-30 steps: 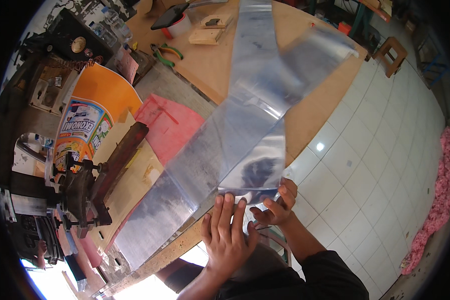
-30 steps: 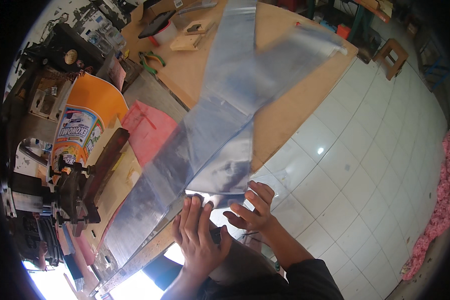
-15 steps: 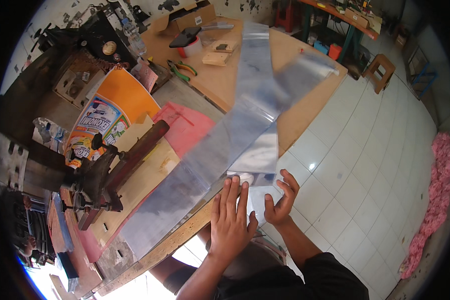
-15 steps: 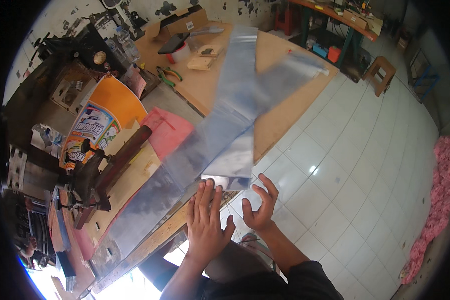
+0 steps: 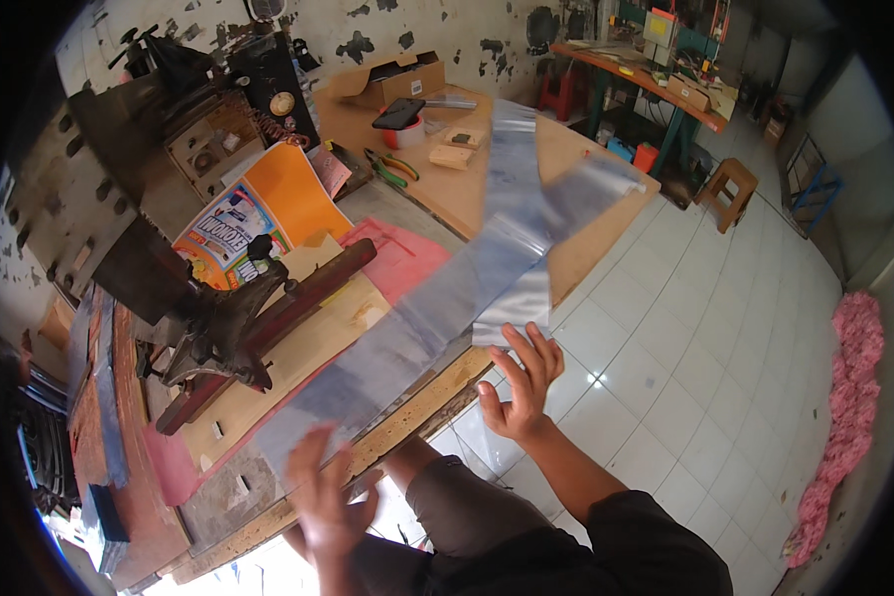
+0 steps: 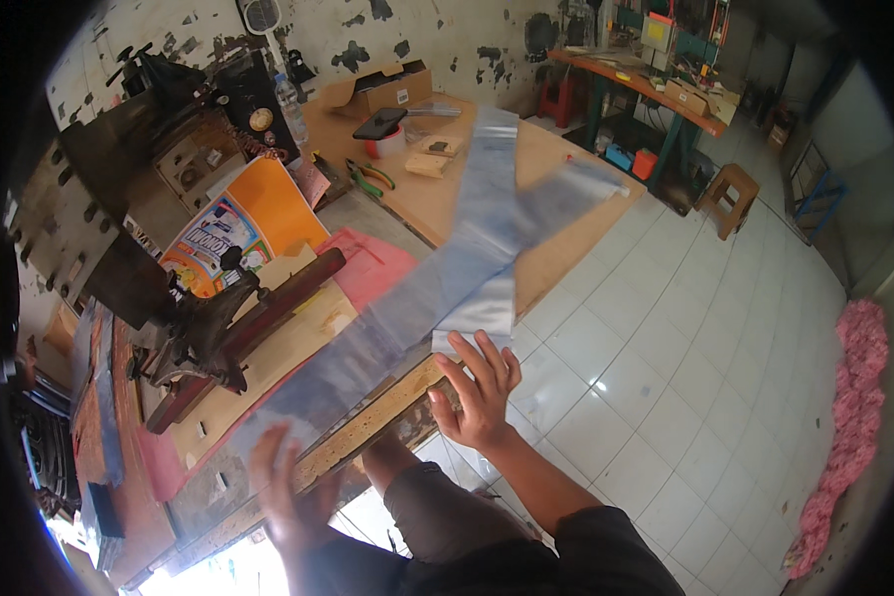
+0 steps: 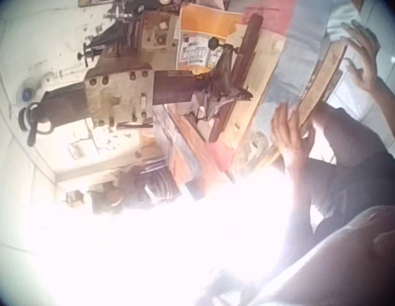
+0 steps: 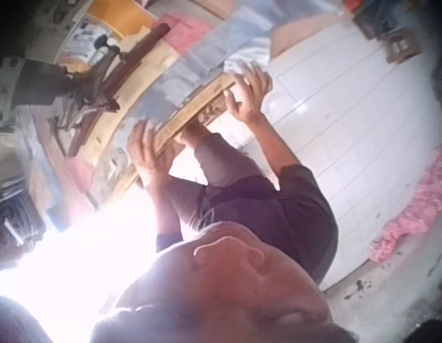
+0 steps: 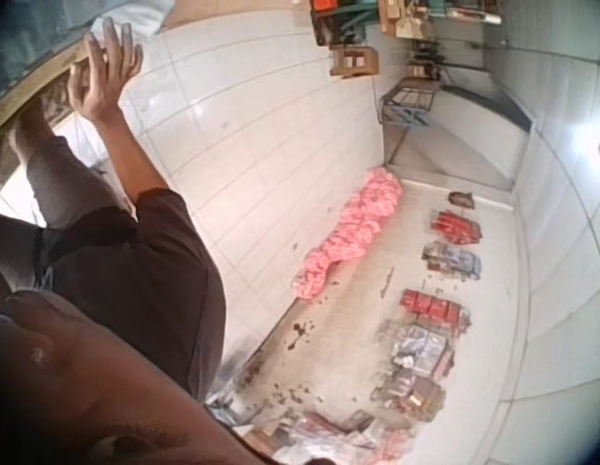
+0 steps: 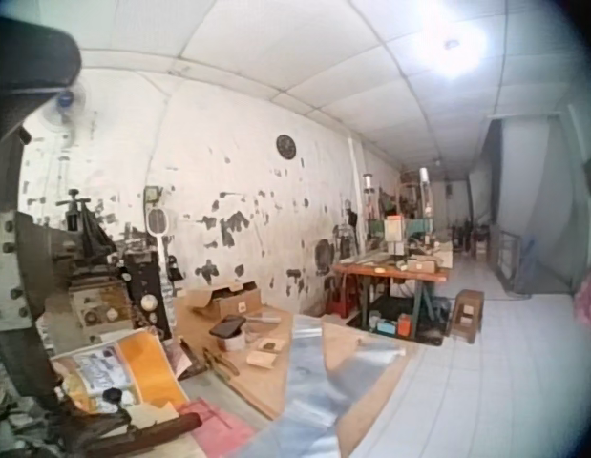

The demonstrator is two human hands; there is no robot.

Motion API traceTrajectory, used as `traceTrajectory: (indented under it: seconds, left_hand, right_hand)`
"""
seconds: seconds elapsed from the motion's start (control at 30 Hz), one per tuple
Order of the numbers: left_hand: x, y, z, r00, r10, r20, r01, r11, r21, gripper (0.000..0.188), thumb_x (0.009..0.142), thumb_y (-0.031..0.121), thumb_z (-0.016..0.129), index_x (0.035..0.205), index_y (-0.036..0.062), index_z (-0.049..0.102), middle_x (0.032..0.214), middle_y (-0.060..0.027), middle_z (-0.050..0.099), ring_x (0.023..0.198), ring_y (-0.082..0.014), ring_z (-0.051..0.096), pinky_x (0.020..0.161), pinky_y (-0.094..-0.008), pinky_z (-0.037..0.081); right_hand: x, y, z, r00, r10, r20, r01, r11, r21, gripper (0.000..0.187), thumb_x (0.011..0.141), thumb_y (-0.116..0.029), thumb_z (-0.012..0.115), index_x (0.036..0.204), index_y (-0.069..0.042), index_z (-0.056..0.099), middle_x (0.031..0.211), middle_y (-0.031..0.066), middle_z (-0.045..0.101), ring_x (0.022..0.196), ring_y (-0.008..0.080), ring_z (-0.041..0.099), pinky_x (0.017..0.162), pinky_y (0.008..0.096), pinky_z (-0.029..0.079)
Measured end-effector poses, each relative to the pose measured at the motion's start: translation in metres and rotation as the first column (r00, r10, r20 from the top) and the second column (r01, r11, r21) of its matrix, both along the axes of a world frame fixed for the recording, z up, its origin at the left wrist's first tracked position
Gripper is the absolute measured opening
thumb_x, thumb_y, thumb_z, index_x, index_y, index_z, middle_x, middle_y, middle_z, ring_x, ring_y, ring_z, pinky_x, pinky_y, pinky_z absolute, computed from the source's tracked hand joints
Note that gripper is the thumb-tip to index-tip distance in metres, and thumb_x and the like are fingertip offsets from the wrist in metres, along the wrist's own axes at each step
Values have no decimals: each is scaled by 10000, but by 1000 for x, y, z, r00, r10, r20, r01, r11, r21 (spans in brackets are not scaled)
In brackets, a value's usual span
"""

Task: The person handles and aligns transparent plastic sheets at a workbench, folds them, and then carefully places a small orange component into a press machine.

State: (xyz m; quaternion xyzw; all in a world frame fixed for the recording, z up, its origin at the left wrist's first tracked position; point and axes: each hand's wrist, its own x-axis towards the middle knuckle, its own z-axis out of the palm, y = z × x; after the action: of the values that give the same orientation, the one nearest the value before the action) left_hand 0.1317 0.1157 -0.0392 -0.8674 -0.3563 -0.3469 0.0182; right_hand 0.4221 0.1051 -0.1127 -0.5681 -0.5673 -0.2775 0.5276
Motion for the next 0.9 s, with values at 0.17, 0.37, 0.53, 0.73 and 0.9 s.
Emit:
traceTrajectory:
  seconds: [0.17,0.37,0.53,0.73,0.9]
  left_hand:
    - [-135,1,-3,931,365,23,-365,926,95,540,930,290,617,1398,28,559,1394,-204,591,1327,-399,535,1123,-569,369]
    - [-212,-12,-27,864,494,96,-499,866,41,648,1031,533,427,1403,20,561,1382,-197,594,1350,-405,502,1157,-566,317]
    - [-210,-8,-26,861,498,103,-497,867,-37,599,1041,507,431,1338,13,594,1365,-175,607,1341,-390,498,1161,-559,308]
    - [-207,-5,-21,814,552,182,-525,833,-177,474,1016,399,520,1290,25,618,1332,-155,625,1318,-372,512,1159,-532,318]
    - [-206,-5,-20,811,568,138,-544,820,-180,421,991,324,571,1287,28,622,1328,-153,622,1314,-370,510,1157,-521,320]
  right_hand:
    - [-20,23,-17,999,-17,-42,4,953,-303,462,1055,-318,362,1346,-93,642,1441,60,606,1458,308,414,1231,521,4]
    - [-27,28,-22,998,-50,-36,40,969,-243,528,1081,-308,253,1316,-69,661,1436,76,609,1476,345,384,1234,531,-29]
    - [-35,31,-26,993,-91,-69,78,980,-181,512,1090,-312,266,1338,-80,649,1476,74,583,1508,359,340,1234,550,-51]
    - [-70,23,-67,994,33,-107,-40,997,-66,518,1103,-366,265,1370,-65,591,1545,162,483,1521,440,271,1231,590,30]
    - [-67,31,-80,996,51,-74,-52,999,-12,553,1102,-426,253,1355,-48,567,1551,210,446,1513,444,257,1220,598,85]
